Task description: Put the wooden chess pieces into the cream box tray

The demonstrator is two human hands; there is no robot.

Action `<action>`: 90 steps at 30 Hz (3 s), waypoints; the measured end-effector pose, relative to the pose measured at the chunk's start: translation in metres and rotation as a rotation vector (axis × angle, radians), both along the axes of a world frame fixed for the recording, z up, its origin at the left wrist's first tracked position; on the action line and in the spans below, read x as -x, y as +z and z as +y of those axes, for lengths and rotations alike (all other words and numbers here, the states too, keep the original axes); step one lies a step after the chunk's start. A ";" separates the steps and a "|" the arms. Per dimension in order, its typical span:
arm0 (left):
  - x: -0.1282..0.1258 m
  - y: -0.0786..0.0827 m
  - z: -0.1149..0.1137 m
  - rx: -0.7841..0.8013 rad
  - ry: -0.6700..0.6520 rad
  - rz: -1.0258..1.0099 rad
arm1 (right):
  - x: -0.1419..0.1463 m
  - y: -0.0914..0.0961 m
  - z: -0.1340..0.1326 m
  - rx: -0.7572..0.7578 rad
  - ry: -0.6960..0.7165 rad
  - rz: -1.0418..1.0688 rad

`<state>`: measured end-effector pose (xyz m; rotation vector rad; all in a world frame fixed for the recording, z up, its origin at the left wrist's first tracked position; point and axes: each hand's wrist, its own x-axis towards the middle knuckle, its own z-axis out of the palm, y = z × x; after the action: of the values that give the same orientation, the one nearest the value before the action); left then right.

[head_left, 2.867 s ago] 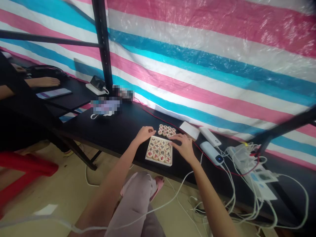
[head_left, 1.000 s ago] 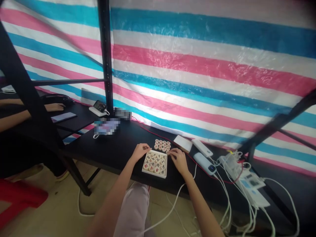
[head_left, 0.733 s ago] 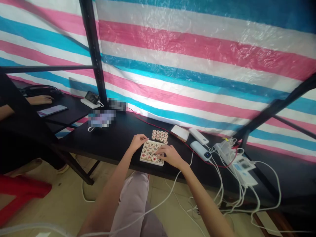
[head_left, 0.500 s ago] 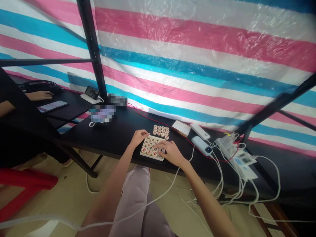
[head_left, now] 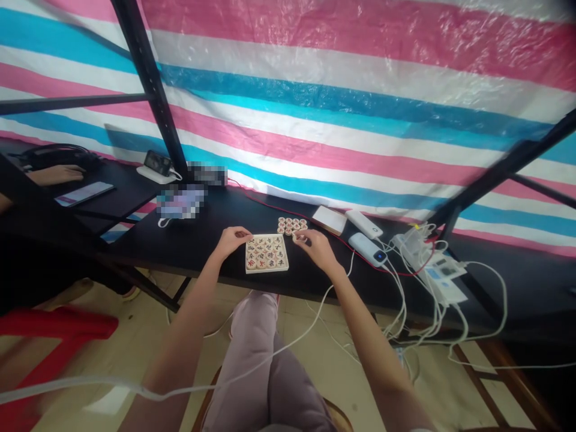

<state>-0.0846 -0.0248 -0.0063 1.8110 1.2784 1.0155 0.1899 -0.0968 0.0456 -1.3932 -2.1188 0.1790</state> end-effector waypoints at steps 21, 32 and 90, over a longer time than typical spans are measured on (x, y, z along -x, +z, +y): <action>0.002 -0.009 0.005 -0.001 0.044 -0.039 | -0.005 -0.025 0.020 -0.100 -0.105 -0.379; 0.000 -0.009 0.004 -0.015 0.058 -0.037 | 0.081 0.028 -0.006 0.055 0.350 -0.441; 0.000 -0.009 -0.007 -0.074 0.123 -0.048 | 0.017 -0.024 0.036 -0.217 -0.144 -0.379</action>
<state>-0.0844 -0.0316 -0.0150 1.7692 1.3529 1.1802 0.1726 -0.0609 0.0212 -1.5315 -2.2392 -0.3898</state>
